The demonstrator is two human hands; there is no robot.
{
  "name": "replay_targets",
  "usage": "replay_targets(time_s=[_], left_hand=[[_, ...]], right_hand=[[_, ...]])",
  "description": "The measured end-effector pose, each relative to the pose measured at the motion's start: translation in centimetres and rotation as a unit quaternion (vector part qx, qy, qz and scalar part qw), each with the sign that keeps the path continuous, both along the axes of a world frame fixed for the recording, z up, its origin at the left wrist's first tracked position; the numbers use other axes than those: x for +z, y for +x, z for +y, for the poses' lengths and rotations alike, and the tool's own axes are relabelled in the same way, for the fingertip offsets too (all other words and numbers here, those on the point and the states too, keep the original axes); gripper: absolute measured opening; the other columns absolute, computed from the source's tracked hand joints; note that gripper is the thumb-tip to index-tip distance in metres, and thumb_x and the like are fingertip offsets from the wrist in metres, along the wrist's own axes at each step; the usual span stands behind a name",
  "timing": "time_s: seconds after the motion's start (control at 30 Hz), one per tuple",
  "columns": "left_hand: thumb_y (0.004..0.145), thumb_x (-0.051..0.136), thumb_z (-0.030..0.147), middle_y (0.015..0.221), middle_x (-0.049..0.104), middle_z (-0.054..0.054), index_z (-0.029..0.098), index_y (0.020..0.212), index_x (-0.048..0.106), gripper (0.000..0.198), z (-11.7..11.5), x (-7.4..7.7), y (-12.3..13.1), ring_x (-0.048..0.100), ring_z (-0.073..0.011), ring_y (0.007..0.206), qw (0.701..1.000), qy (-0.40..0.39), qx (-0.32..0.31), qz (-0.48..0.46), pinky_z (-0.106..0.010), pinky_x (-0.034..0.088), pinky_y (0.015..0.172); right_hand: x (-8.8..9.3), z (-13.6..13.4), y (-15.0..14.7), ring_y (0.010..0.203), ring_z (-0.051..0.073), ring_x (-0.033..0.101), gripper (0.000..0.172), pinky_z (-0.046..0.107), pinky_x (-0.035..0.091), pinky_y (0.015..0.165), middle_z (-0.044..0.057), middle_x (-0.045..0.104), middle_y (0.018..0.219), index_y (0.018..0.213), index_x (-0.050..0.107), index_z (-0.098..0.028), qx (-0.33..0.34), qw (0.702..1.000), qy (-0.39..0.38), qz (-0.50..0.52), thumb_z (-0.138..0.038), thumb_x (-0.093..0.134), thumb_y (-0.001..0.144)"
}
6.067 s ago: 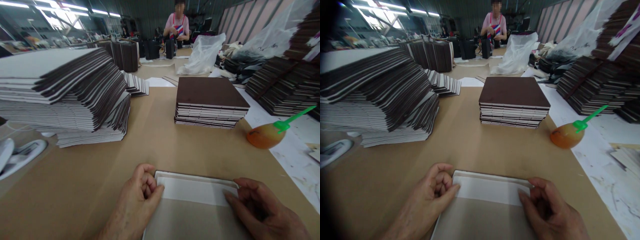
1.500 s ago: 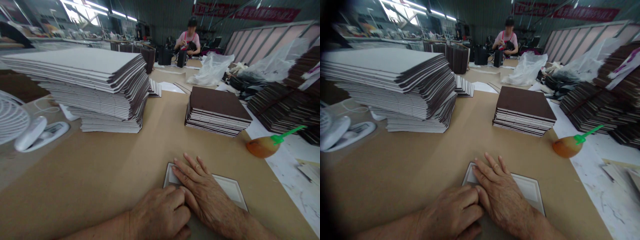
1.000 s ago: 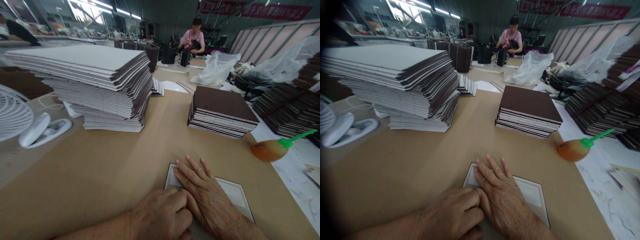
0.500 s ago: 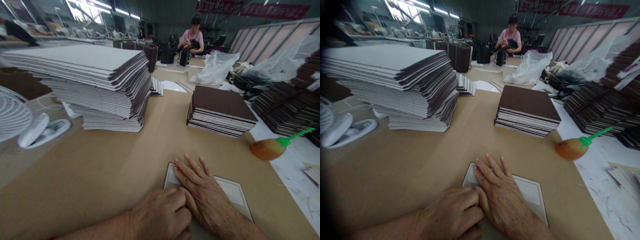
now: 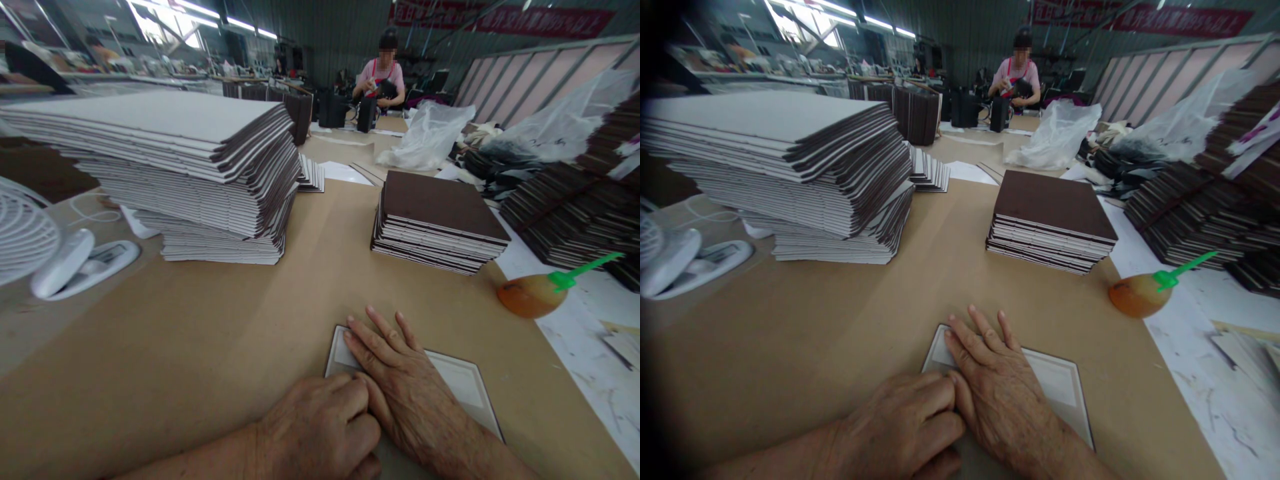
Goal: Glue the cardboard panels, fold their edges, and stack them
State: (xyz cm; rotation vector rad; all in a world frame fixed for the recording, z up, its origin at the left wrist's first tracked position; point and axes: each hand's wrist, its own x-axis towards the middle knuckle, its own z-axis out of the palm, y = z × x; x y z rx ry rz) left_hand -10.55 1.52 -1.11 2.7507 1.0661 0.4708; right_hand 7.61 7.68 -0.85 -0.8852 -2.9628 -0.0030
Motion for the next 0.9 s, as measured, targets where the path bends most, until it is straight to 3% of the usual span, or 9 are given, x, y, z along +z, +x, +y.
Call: replay_targets(time_s=[0.37, 0.47, 0.6, 0.67, 0.73, 0.9], left_hand=[[0.077, 0.068, 0.033, 0.078, 0.058, 0.001, 0.020, 0.074, 0.054, 0.019, -0.1, 0.0, -0.1, 0.055, -0.0155, 0.071, 1.000, -0.015, 0.012, -0.007, -0.027, 0.047, 0.057], [0.076, 0.070, 0.032, 0.080, 0.059, 0.002, 0.021, 0.080, 0.056, 0.018, -0.4, 0.5, -0.1, 0.055, -0.0160, 0.070, 0.999, -0.031, 0.014, -0.006, -0.028, 0.046, 0.056], [0.081, 0.065, 0.025, 0.084, 0.059, 0.002, 0.022, 0.085, 0.056, 0.010, -0.7, 1.2, -0.1, 0.055, -0.0158, 0.071, 0.998, -0.058, 0.023, -0.008, -0.028, 0.047, 0.059], [0.082, 0.063, 0.023, 0.085, 0.059, 0.001, 0.022, 0.086, 0.055, 0.008, -0.8, 1.4, -0.1, 0.056, -0.0163, 0.075, 0.997, -0.077, 0.022, -0.004, -0.028, 0.048, 0.063], [0.082, 0.062, 0.021, 0.086, 0.059, 0.001, 0.022, 0.087, 0.055, 0.009, -0.8, 1.4, -0.1, 0.056, -0.0166, 0.076, 0.996, -0.089, 0.018, 0.001, -0.028, 0.049, 0.064], [0.083, 0.060, 0.022, 0.085, 0.060, 0.002, 0.023, 0.088, 0.053, 0.009, -0.9, 0.9, -0.3, 0.058, -0.0160, 0.076, 0.997, -0.072, 0.021, -0.004, -0.026, 0.050, 0.065]], right_hand=[[0.0, -0.1, -0.3, 0.144, 0.032, 0.010, 0.050, 0.062, 0.016, 0.113, 0.002, 0.031, 0.155, 0.144, 0.039, -0.021, -0.004, 0.998, -0.036, 0.049, -0.024, 0.043, 0.095], [2.1, 0.4, 1.0, 0.144, 0.028, 0.014, 0.046, 0.059, 0.018, 0.114, 0.003, 0.033, 0.154, 0.144, 0.039, -0.023, -0.045, 0.991, -0.056, 0.114, -0.027, 0.039, 0.098], [6.4, 1.3, 5.5, 0.132, 0.024, 0.037, 0.037, 0.049, 0.032, 0.110, 0.006, 0.049, 0.139, 0.134, 0.051, -0.026, -0.187, 0.942, -0.013, 0.279, -0.031, 0.034, 0.101], [7.6, 0.9, 7.6, 0.122, 0.024, 0.046, 0.033, 0.046, 0.038, 0.104, 0.006, 0.054, 0.128, 0.127, 0.056, -0.026, -0.232, 0.930, 0.008, 0.286, -0.032, 0.037, 0.100], [7.4, -0.2, 9.0, 0.114, 0.024, 0.049, 0.032, 0.044, 0.042, 0.099, 0.007, 0.055, 0.121, 0.125, 0.058, -0.025, -0.233, 0.941, -0.008, 0.246, -0.030, 0.040, 0.100], [4.0, -3.4, 9.6, 0.104, 0.024, 0.050, 0.033, 0.042, 0.048, 0.089, 0.011, 0.054, 0.111, 0.128, 0.057, -0.019, -0.187, 0.964, -0.062, 0.178, -0.021, 0.042, 0.098]])
